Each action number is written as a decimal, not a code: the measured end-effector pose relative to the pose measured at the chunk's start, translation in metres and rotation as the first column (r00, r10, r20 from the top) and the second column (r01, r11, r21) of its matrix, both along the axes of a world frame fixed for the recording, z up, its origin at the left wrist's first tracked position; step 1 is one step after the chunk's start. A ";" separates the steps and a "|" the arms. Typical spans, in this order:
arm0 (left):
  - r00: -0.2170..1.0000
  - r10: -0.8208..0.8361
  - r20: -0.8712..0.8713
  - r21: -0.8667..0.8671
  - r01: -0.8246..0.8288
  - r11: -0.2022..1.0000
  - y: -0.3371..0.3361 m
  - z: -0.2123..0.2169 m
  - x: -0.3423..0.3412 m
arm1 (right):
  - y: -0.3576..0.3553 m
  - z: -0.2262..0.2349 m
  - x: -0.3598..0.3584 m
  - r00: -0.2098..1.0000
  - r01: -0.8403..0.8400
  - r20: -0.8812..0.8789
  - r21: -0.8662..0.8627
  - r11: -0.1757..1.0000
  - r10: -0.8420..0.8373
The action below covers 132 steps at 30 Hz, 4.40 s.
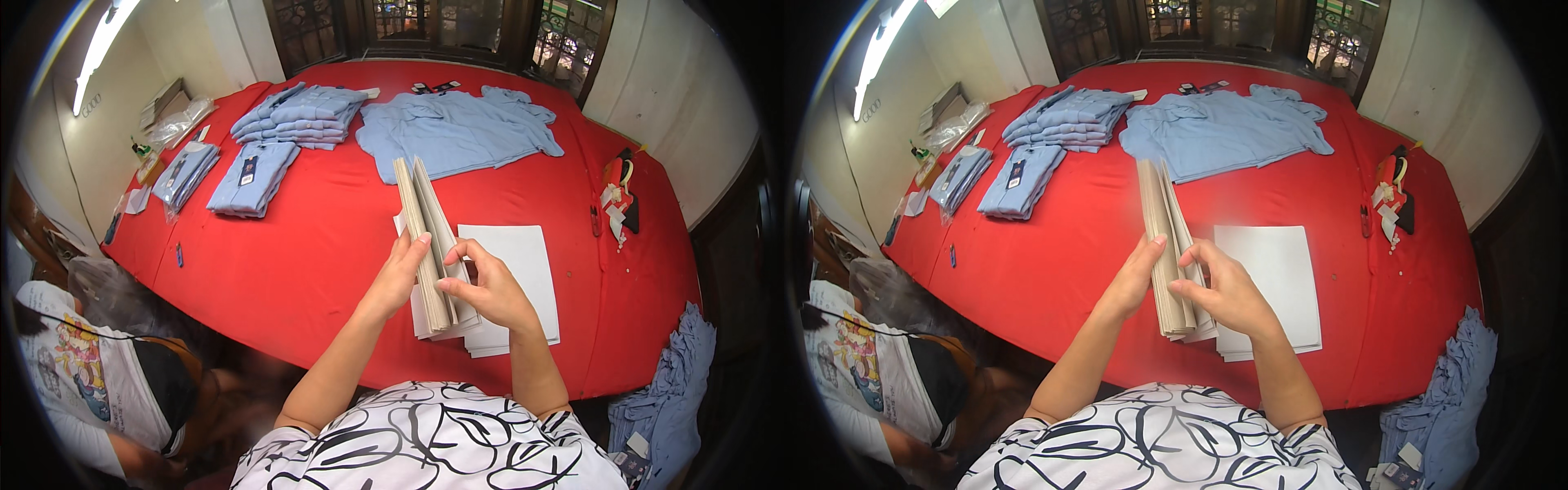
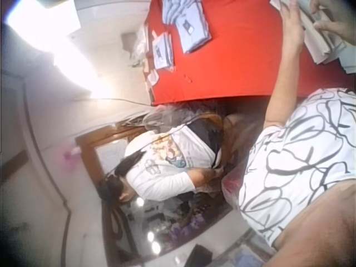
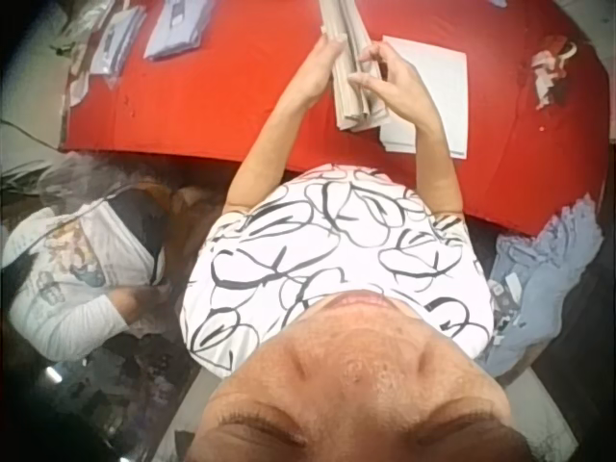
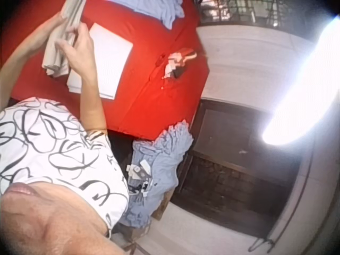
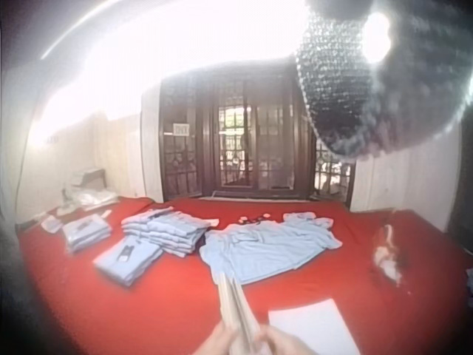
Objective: The person prepares clothing for packaging by first counting and organizing several paper inserts, then smoothing out a blue shirt on a table, placing a cardboard insert inside it, and folding the sleeves and body around the insert to create a neat, square package.
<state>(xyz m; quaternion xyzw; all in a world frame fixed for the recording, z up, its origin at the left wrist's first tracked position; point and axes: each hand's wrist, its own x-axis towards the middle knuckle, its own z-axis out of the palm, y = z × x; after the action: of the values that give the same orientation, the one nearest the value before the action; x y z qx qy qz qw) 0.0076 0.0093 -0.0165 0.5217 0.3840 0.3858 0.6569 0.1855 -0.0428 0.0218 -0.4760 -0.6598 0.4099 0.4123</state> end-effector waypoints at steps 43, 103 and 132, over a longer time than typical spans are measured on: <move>1.000 0.011 -0.014 -0.008 -0.011 1.000 0.000 -0.010 -0.008 | -0.004 0.008 -0.011 0.999 -0.037 0.018 0.035 0.999 0.037; 0.967 0.048 -0.252 0.439 0.070 0.896 0.019 0.025 -0.076 | 0.005 -0.006 -0.069 0.975 0.210 0.087 -0.077 0.975 -0.203; 0.962 -0.016 0.273 0.243 -0.052 0.969 0.104 -0.047 -0.147 | 0.032 -0.073 -0.088 0.825 0.394 -0.396 -0.110 0.912 -0.404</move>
<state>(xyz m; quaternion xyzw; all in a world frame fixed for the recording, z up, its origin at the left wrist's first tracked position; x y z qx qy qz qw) -0.1397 0.1130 -0.0637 0.5378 0.2434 0.5049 0.6298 0.0975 -0.0106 -0.0507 -0.5114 -0.4395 0.4128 0.6123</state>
